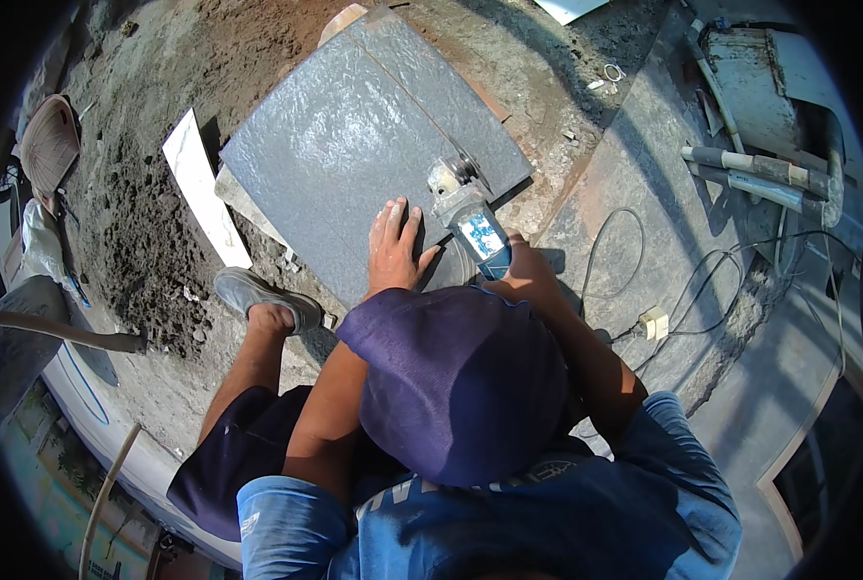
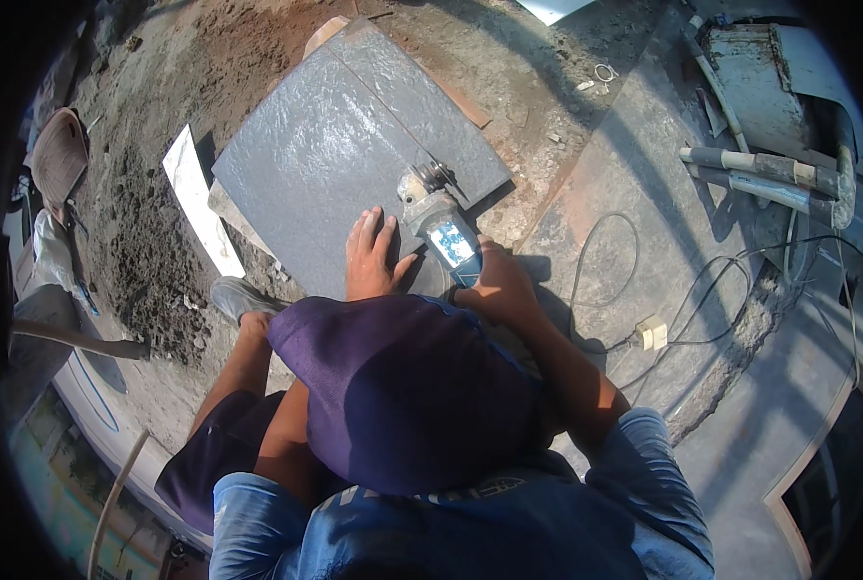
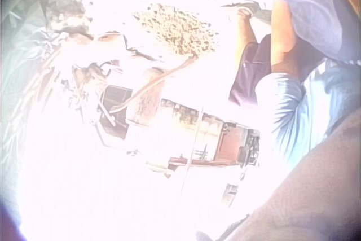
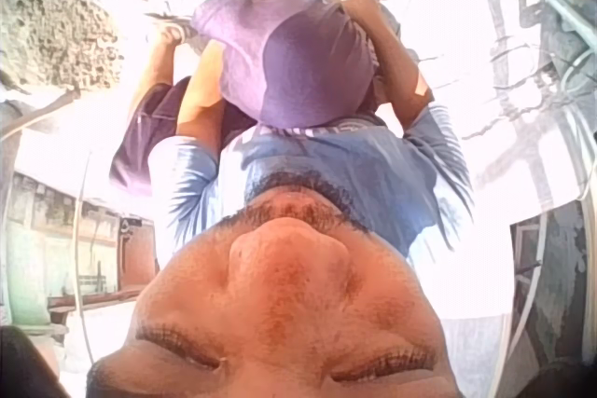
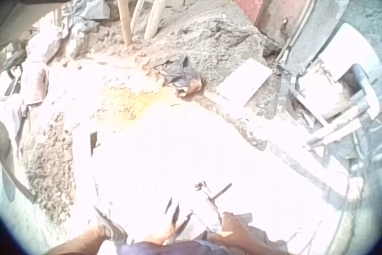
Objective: The person places a tile down and cuts along a line using an angle grinder.
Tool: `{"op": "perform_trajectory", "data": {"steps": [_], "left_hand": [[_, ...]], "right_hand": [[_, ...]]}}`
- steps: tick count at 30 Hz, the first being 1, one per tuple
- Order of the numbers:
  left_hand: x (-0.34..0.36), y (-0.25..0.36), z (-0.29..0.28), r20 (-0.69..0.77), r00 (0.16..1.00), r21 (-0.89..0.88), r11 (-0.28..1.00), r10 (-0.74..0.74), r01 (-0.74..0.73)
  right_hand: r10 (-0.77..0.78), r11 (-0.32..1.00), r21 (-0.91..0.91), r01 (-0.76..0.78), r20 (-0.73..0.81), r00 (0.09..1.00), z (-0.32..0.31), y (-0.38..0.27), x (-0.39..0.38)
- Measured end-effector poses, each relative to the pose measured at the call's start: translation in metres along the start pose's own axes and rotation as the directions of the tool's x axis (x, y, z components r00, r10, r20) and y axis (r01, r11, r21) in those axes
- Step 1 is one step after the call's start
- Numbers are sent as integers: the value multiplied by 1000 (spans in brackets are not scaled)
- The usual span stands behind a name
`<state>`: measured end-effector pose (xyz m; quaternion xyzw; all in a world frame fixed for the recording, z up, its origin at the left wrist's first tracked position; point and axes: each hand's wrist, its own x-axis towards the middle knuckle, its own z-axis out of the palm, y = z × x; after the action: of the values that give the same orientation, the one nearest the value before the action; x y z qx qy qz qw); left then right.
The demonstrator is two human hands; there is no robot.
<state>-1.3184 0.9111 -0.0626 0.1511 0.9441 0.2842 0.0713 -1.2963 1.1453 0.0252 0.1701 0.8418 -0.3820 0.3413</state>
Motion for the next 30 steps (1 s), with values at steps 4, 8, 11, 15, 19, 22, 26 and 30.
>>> {"op": "perform_trajectory", "data": {"steps": [4,8,11,15,19,22,26,30], "left_hand": [[0,1,-1,-4,1000,6,1000,4,-4],[0,2,-1,2,1000,8,1000,-2,2],[-1,-1,0,20,1000,15,1000,-15,15],[0,1,0,9,1000,2,1000,-4,4],[1,1,-1,-3,1000,13,1000,17,-17],[0,1,-1,-1,1000,12,1000,10,-10],[-1,-2,0,10,1000,16,1000,2,-2],[0,-1,2,7,1000,14,1000,4,-4]], "right_hand": [[9,999,-52,-10,-14,1000,3,6,2],[48,998,-52,-48,0,999,4,5,1],[51,997,-56,-50,0,999,4,5,1],[5,997,-76,-8,-42,999,9,15,2],[14,997,-80,-18,-41,999,7,12,-1],[55,996,-72,-57,-24,998,2,4,-4],[106,993,-59,-104,31,994,0,1,-5],[69,993,-95,-70,-15,998,2,5,-6]]}}
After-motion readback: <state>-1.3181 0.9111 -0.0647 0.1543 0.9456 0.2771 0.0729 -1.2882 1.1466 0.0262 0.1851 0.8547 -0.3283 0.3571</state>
